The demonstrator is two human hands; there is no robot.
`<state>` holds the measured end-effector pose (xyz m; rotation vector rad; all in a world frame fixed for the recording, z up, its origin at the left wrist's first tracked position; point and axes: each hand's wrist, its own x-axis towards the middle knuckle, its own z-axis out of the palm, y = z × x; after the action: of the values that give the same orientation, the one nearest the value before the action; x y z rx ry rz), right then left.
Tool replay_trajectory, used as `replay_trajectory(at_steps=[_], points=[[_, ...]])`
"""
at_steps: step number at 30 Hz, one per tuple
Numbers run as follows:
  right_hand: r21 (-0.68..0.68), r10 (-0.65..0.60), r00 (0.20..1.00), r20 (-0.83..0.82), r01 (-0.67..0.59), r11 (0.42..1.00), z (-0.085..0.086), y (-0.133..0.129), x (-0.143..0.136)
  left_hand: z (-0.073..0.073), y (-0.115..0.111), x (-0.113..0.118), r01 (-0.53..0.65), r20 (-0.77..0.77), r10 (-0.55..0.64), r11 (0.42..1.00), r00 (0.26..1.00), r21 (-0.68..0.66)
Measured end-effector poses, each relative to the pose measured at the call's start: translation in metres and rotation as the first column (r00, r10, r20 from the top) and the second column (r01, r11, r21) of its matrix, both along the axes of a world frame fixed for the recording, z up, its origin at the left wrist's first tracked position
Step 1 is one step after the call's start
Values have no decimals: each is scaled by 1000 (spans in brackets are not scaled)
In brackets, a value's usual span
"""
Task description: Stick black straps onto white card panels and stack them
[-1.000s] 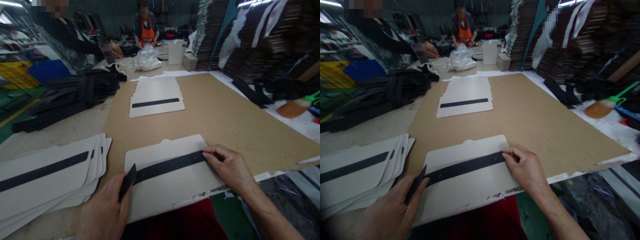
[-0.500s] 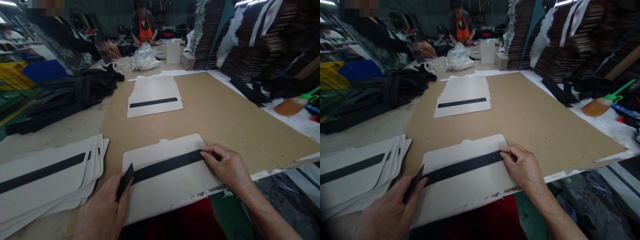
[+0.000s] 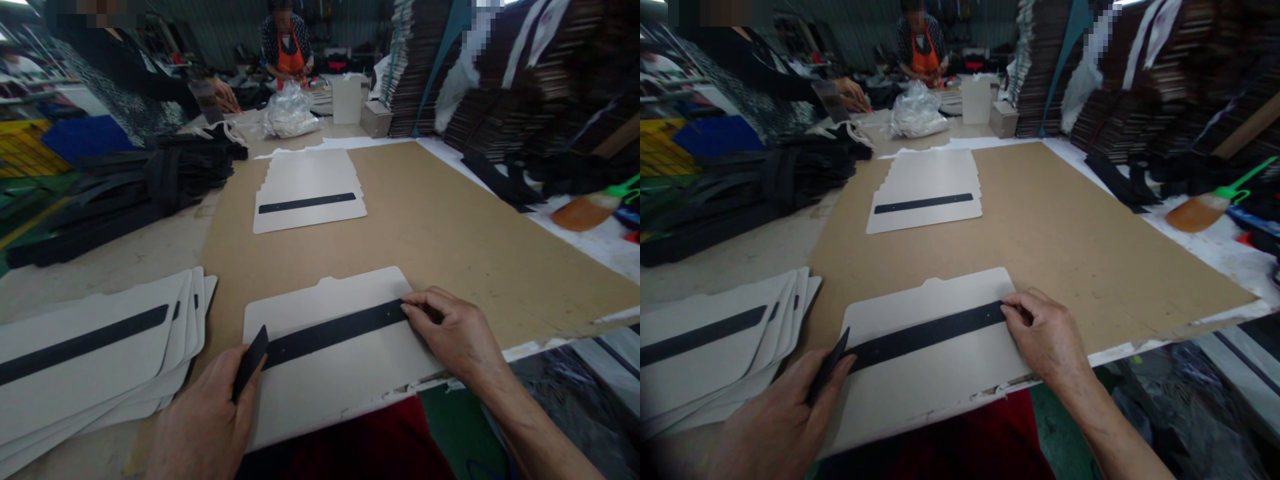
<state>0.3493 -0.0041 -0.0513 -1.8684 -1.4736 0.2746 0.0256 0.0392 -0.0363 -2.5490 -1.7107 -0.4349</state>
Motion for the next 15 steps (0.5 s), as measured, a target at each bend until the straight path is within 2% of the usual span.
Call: replay_trajectory(at_steps=[4, 8, 11, 15], points=[[47, 10, 997, 81, -14, 999, -3, -1, 1, 0, 1, 3, -16, -29, 17, 1000, 999, 11], [107, -20, 986, 164, 2, 994, -9, -3, 5, 4, -8, 2, 28, 87, -30, 999, 996, 25], [115, 2, 981, 192, -24, 993, -15, -3, 8, 12, -21, -2, 133, 215, -140, 990, 967, 47], [138, 14, 966, 258, -51, 989, -22, -2, 12, 21, -32, -6, 331, 294, -336, 941, 895, 71]])
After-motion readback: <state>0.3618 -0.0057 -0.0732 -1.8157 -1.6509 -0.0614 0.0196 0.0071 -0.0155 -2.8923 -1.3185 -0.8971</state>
